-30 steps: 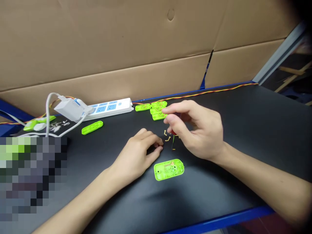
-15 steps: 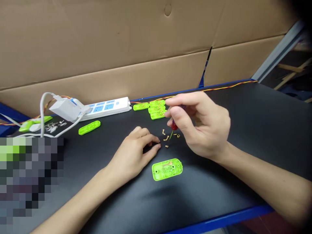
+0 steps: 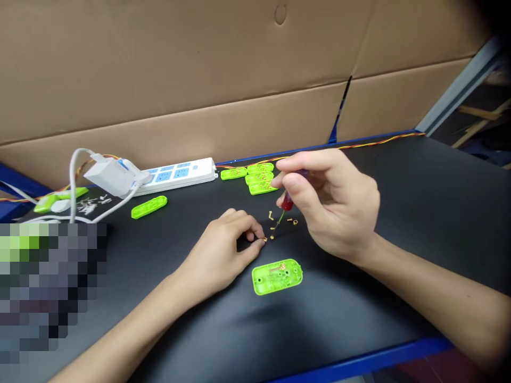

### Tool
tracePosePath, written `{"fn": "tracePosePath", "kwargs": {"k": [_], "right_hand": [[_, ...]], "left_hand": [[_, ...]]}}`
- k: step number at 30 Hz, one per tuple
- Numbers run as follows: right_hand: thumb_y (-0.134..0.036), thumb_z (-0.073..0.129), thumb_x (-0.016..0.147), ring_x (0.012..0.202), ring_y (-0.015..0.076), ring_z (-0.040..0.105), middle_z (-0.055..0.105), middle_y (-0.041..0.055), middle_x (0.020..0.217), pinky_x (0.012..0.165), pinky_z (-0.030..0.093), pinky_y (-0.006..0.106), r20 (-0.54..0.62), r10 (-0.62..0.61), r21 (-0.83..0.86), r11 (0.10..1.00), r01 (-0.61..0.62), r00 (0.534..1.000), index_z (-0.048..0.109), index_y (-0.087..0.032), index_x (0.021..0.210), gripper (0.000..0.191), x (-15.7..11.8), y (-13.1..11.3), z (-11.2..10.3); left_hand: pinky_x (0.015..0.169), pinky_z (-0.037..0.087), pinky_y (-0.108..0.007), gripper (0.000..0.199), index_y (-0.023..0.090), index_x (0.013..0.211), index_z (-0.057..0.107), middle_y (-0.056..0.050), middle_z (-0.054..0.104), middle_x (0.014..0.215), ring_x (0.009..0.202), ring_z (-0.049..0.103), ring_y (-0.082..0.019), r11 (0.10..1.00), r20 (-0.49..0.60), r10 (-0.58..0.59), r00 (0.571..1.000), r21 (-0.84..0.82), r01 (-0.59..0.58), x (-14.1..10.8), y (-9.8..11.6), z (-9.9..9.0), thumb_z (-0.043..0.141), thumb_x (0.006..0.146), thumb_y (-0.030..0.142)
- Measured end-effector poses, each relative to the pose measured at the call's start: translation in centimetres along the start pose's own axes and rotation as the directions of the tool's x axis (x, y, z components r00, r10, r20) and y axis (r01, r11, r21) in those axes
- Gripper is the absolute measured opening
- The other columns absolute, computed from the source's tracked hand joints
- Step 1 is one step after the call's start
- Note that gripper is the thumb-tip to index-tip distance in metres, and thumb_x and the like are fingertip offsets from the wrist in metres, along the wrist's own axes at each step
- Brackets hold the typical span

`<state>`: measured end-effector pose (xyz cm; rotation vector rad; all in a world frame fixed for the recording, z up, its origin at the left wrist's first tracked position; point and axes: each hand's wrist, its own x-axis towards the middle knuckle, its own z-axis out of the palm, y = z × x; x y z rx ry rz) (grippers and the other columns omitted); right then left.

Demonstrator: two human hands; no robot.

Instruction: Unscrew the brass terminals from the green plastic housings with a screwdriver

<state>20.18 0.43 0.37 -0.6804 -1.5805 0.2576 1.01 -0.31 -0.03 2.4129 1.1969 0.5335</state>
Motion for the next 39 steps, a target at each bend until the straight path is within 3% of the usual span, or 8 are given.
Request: {"fn": "tracePosePath", "kwargs": {"k": [3,9,17,39], "right_hand": [[-0.023,0.060,0.091,0.068,0.0109,0.069,0.074,-0.0004,0.096,0.070,0.063,0.028,-0.005,0.003,0.001,1.000,-0.003,1.000,0.065,-0.026,0.104,0.014,-0.03,-0.05,0.05],[-0.022,0.059,0.092,0.065,0.0104,0.069,0.073,-0.0008,0.096,0.067,0.063,0.028,-0.015,0.009,0.021,1.000,-0.008,1.000,0.065,-0.026,0.104,0.014,-0.09,-0.10,0.18],[-0.021,0.061,0.091,0.062,0.0085,0.068,0.071,-0.0017,0.092,0.061,0.061,0.025,-0.004,0.013,0.037,0.999,-0.013,1.000,0.064,-0.024,0.103,0.013,-0.09,-0.15,0.20],[-0.025,0.059,0.092,0.060,0.0100,0.068,0.071,-0.0020,0.089,0.060,0.062,0.026,0.014,0.081,0.039,0.996,-0.081,0.997,0.063,-0.027,0.101,0.011,-0.33,-0.08,0.44]], "left_hand": [[0.073,0.043,-0.027,0.002,0.021,0.086,0.063,0.003,0.062,0.080,0.081,0.056,-0.014,1.000,-0.012,-0.013,1.000,0.000,0.013,0.00,-0.05,-0.02,0.062,0.085,0.022],[0.075,0.044,-0.028,0.015,0.023,0.100,0.068,0.002,0.063,0.082,0.081,0.057,-0.015,1.000,0.000,0.000,1.000,0.029,0.000,0.04,-0.21,0.04,0.062,0.086,0.023],[0.074,0.044,-0.028,0.008,0.021,0.089,0.068,0.001,0.065,0.081,0.082,0.055,-0.016,0.999,-0.003,0.024,1.000,0.030,-0.024,-0.11,-0.12,0.28,0.061,0.086,0.023],[0.075,0.044,-0.029,0.008,0.020,0.088,0.067,0.000,0.064,0.083,0.083,0.056,-0.016,0.999,0.004,0.027,1.000,0.042,-0.027,0.02,0.24,0.28,0.060,0.087,0.022]]}}
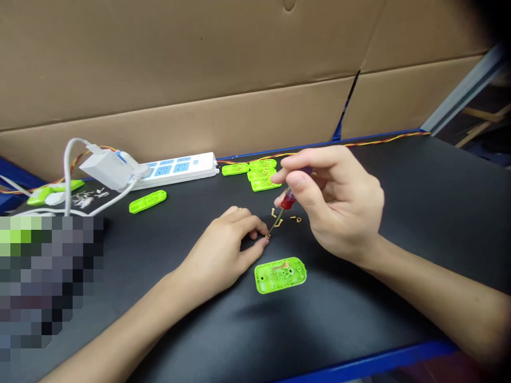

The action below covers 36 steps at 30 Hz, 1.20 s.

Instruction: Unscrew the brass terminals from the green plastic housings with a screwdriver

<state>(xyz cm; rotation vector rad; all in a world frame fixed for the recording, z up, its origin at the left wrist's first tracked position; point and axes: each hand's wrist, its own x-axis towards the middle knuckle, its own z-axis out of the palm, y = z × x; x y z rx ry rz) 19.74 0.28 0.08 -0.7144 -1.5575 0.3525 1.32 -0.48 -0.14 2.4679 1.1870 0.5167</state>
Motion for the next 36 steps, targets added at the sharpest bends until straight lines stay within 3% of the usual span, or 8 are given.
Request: {"fn": "tracePosePath", "kwargs": {"k": [10,15,31,36], "right_hand": [[-0.025,0.062,0.090,0.060,0.0076,0.068,0.071,-0.0033,0.089,0.057,0.059,0.022,-0.037,0.025,0.035,0.999,-0.023,0.999,0.063,-0.022,0.100,0.011,0.13,-0.13,0.05],[-0.025,0.061,0.090,0.059,0.0069,0.067,0.071,-0.0042,0.088,0.056,0.059,0.020,-0.048,-0.009,0.027,1.000,0.010,0.999,0.064,-0.025,0.100,0.010,0.14,0.06,0.03],[-0.022,0.062,0.089,0.062,0.0082,0.068,0.071,-0.0011,0.092,0.062,0.060,0.024,0.022,-0.039,0.023,0.999,0.038,0.999,0.063,-0.024,0.103,0.014,0.02,-0.09,-0.03],[-0.023,0.060,0.090,0.062,0.0086,0.067,0.071,-0.0019,0.091,0.063,0.061,0.025,-0.009,-0.045,0.012,0.999,0.046,0.999,0.063,-0.026,0.102,0.012,0.01,-0.10,0.04]], "left_hand": [[0.075,0.044,-0.029,0.008,0.020,0.090,0.067,0.000,0.064,0.083,0.083,0.055,-0.016,1.000,0.007,0.008,1.000,0.016,-0.008,-0.05,-0.35,0.00,0.060,0.089,0.024],[0.075,0.044,-0.029,0.010,0.020,0.089,0.067,0.000,0.065,0.082,0.083,0.055,-0.017,1.000,0.009,0.010,1.000,0.015,-0.011,-0.02,-0.32,-0.13,0.059,0.091,0.027],[0.073,0.044,-0.028,0.008,0.021,0.090,0.066,0.000,0.064,0.081,0.081,0.056,-0.017,0.999,-0.006,0.035,0.999,0.036,-0.035,-0.03,-0.30,-0.04,0.059,0.089,0.024],[0.074,0.045,-0.029,0.008,0.020,0.089,0.067,0.000,0.065,0.082,0.082,0.056,-0.017,0.999,-0.006,0.030,1.000,0.036,-0.030,-0.01,-0.35,0.05,0.059,0.089,0.025]]}}
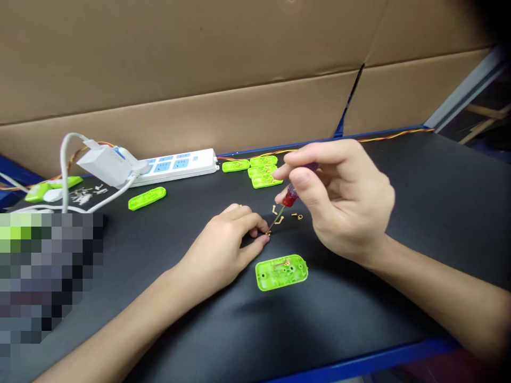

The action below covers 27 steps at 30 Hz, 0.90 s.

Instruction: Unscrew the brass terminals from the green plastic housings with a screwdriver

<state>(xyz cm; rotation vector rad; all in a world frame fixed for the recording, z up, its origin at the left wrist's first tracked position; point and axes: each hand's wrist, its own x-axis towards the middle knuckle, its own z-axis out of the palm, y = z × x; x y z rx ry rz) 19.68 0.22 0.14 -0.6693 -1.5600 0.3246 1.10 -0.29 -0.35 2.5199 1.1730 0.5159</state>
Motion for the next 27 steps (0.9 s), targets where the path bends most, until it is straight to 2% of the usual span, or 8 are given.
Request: {"fn": "tracePosePath", "kwargs": {"k": [6,16,27], "right_hand": [[-0.023,0.061,0.089,0.063,0.0080,0.068,0.071,-0.0020,0.092,0.062,0.061,0.024,0.013,-0.002,0.012,1.000,0.002,1.000,0.063,-0.024,0.103,0.014,0.03,-0.08,-0.08],[-0.021,0.061,0.089,0.070,0.0090,0.069,0.073,-0.0001,0.098,0.070,0.062,0.025,0.054,-0.011,-0.005,1.000,0.011,0.998,0.063,-0.023,0.104,0.015,-0.02,-0.14,-0.21],[-0.023,0.060,0.090,0.064,0.0075,0.067,0.071,-0.0027,0.093,0.061,0.060,0.022,-0.025,-0.048,-0.017,0.999,0.047,0.999,0.064,-0.024,0.102,0.013,0.18,-0.11,-0.01]], "left_hand": [[0.073,0.044,-0.028,0.007,0.020,0.088,0.066,0.001,0.064,0.081,0.081,0.055,-0.016,1.000,-0.002,0.002,1.000,0.002,-0.002,-0.04,0.00,-0.04,0.060,0.089,0.024],[0.074,0.044,-0.028,0.006,0.020,0.088,0.066,0.001,0.064,0.081,0.082,0.056,-0.016,1.000,0.006,-0.004,1.000,-0.011,0.004,0.12,0.22,-0.17,0.061,0.088,0.023],[0.073,0.043,-0.027,0.006,0.019,0.089,0.066,0.001,0.064,0.081,0.081,0.055,-0.015,1.000,-0.011,0.005,1.000,-0.004,-0.005,-0.10,0.05,-0.05,0.061,0.088,0.023]]}}
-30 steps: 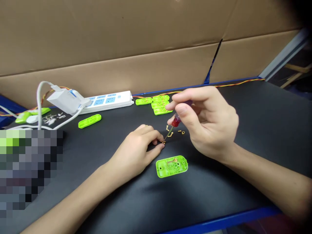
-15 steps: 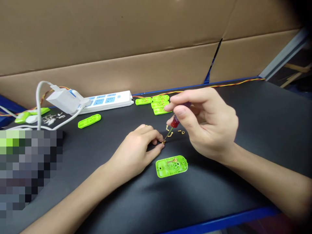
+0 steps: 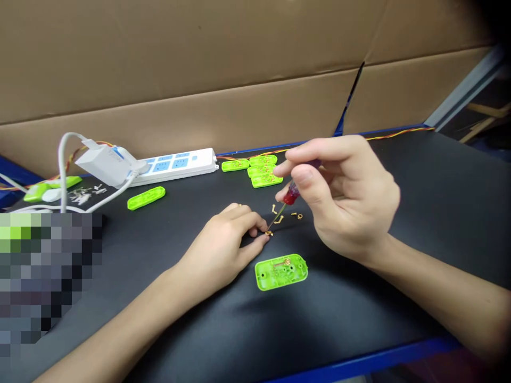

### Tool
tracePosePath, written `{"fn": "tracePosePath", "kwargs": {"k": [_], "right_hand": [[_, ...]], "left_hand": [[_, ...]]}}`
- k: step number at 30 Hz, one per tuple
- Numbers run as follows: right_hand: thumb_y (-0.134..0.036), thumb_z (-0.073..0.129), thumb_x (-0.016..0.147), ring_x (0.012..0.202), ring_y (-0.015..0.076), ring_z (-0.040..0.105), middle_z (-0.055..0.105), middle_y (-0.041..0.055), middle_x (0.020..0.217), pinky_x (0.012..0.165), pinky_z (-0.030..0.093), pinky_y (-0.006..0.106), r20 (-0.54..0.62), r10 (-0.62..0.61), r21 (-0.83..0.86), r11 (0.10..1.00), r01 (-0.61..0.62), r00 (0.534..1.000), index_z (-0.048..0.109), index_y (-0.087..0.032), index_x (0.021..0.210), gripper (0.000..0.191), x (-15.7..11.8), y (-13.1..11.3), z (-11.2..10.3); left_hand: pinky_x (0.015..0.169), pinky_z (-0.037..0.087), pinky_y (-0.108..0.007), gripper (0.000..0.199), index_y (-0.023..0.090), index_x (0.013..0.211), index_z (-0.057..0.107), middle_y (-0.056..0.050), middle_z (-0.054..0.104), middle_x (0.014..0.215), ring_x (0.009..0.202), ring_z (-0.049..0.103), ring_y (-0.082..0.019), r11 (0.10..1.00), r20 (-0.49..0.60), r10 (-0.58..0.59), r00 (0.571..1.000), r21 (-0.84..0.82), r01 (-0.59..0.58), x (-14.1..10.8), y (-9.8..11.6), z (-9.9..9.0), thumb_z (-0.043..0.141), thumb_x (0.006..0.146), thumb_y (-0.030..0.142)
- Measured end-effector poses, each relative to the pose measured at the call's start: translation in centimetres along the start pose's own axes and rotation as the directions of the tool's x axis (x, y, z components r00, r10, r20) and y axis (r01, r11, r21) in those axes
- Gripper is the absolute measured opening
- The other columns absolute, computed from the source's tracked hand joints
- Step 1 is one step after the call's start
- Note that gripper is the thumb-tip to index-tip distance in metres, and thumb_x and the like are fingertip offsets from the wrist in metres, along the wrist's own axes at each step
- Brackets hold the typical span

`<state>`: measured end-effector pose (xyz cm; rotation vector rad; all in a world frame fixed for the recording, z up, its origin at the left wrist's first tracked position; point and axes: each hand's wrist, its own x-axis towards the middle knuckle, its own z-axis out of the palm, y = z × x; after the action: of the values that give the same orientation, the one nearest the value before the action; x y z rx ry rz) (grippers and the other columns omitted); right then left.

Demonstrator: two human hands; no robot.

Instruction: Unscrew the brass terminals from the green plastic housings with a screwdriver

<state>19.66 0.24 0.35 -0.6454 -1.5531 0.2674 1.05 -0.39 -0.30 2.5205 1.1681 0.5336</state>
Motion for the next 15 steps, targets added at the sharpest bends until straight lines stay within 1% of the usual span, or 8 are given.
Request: {"fn": "tracePosePath", "kwargs": {"k": [3,8,15], "right_hand": [[-0.024,0.060,0.090,0.063,0.0071,0.067,0.071,-0.0024,0.092,0.061,0.060,0.022,0.014,0.004,0.010,1.000,-0.004,1.000,0.063,-0.023,0.102,0.012,-0.03,0.04,-0.04],[-0.021,0.061,0.089,0.064,0.0079,0.067,0.071,-0.0012,0.092,0.061,0.060,0.022,0.053,-0.001,-0.029,1.000,0.003,0.999,0.063,-0.021,0.102,0.013,0.15,0.15,-0.35],[-0.018,0.059,0.090,0.058,0.0068,0.063,0.069,-0.0029,0.078,0.058,0.057,0.021,0.062,-0.021,-0.119,0.992,0.028,0.998,0.065,-0.021,0.099,0.011,0.35,0.52,-0.74]], "left_hand": [[0.072,0.043,-0.026,0.005,0.019,0.088,0.066,0.001,0.063,0.080,0.080,0.055,-0.015,1.000,-0.008,0.010,1.000,0.011,-0.010,-0.08,0.01,-0.04,0.062,0.087,0.022],[0.072,0.043,-0.026,0.005,0.020,0.088,0.066,0.001,0.063,0.079,0.079,0.054,-0.015,1.000,-0.004,0.008,1.000,0.011,-0.008,-0.06,-0.01,-0.05,0.061,0.087,0.021],[0.074,0.043,-0.027,0.007,0.019,0.088,0.066,0.001,0.063,0.079,0.080,0.055,-0.015,1.000,0.006,-0.003,1.000,0.017,0.003,0.15,-0.03,-0.14,0.060,0.088,0.022]]}}
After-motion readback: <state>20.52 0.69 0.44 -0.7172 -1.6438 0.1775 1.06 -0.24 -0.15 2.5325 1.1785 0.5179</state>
